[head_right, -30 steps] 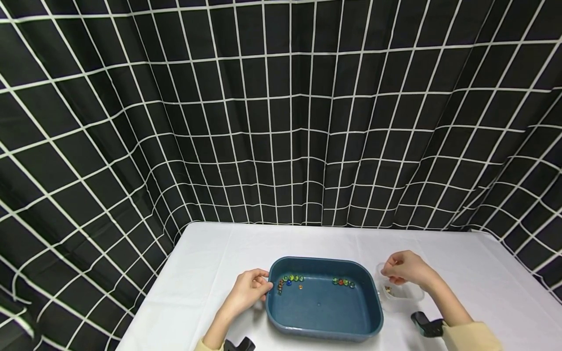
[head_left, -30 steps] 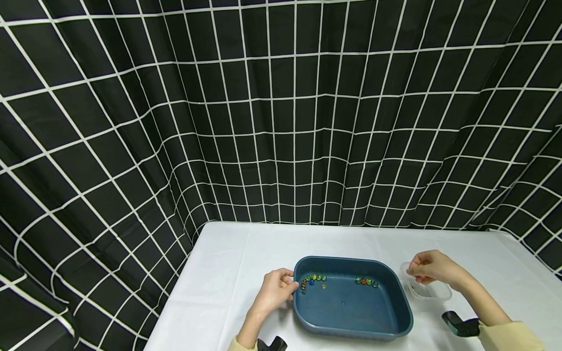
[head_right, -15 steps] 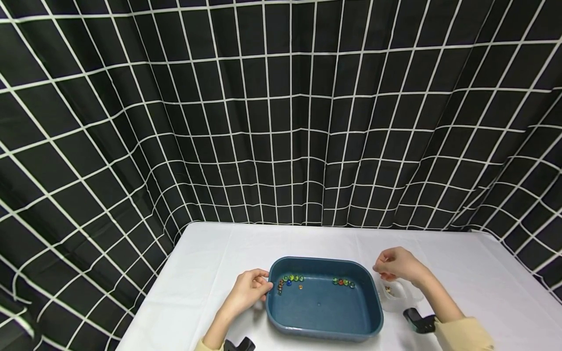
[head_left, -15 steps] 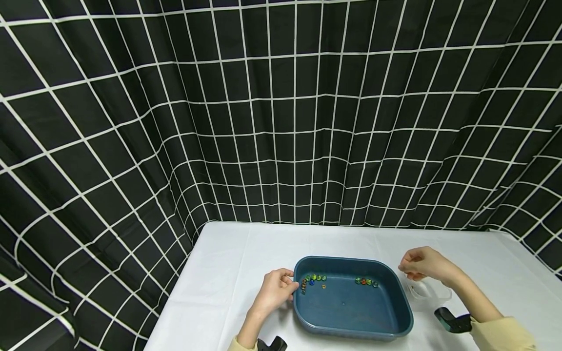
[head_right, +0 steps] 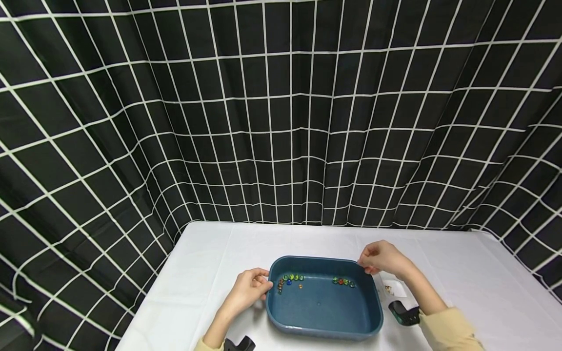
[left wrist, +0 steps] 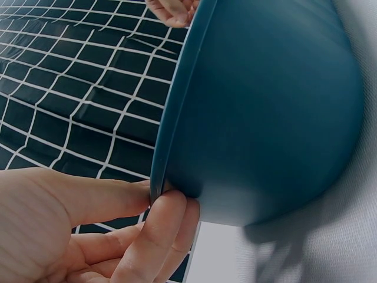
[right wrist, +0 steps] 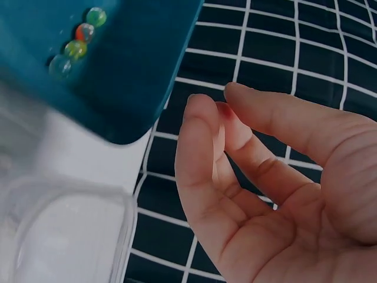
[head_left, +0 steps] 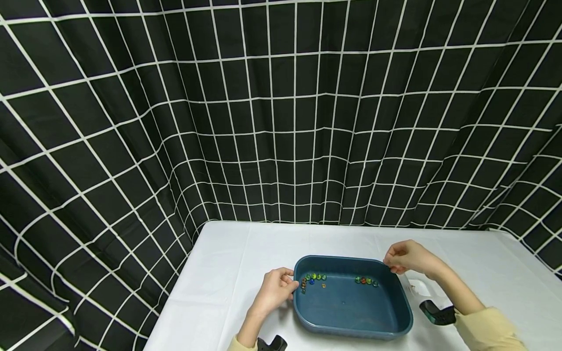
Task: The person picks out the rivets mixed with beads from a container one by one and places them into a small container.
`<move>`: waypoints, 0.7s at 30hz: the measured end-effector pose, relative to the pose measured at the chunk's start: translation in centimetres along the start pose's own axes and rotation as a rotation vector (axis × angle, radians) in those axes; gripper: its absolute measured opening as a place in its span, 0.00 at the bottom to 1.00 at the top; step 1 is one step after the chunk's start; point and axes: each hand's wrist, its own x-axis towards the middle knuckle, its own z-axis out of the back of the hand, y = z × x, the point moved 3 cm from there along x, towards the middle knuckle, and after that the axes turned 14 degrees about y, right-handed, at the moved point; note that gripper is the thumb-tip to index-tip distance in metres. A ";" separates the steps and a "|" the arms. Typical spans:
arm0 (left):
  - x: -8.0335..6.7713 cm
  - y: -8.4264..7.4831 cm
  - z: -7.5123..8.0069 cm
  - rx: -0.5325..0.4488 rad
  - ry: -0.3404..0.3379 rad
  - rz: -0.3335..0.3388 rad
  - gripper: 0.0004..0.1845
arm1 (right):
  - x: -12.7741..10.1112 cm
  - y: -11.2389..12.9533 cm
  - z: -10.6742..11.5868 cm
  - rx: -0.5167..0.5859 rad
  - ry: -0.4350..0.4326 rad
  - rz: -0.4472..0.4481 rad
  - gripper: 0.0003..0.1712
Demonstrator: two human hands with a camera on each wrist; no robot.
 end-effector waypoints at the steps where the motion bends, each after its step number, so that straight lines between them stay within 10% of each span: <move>1: 0.0 0.0 0.0 0.002 0.000 0.000 0.16 | 0.2 0.1 -0.1 0.008 0.006 0.009 0.08; 21: -0.1 -0.1 0.0 -0.019 0.000 0.002 0.15 | 2.8 2.0 -2.6 0.034 0.060 0.080 0.10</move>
